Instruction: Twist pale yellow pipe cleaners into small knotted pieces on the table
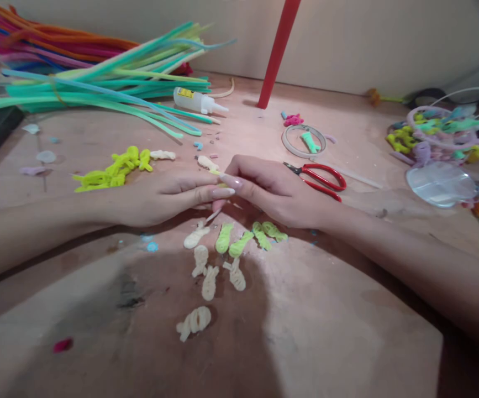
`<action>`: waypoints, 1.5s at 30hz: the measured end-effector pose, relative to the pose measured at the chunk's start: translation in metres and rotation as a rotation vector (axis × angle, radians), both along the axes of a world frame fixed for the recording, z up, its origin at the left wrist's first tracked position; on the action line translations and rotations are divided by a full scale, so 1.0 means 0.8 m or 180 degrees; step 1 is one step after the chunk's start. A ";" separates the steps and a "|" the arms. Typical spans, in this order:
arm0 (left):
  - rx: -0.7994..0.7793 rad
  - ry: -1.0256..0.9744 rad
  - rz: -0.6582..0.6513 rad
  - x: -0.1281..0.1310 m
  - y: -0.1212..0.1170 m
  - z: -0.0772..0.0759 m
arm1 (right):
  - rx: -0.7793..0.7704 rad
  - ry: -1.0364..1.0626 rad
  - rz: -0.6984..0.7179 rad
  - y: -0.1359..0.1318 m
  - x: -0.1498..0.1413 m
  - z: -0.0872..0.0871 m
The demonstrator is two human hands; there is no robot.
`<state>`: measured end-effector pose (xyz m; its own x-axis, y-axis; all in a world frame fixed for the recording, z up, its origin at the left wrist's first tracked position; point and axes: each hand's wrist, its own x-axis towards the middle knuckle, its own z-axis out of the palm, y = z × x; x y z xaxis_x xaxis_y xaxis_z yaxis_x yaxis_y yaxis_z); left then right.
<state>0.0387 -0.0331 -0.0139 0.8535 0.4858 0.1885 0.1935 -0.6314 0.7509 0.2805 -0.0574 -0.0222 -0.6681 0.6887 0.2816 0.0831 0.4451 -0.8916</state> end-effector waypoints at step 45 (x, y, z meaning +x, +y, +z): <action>0.1157 0.0199 0.1115 -0.002 -0.015 -0.018 | -0.0148 0.0226 0.0005 -0.016 -0.014 -0.006</action>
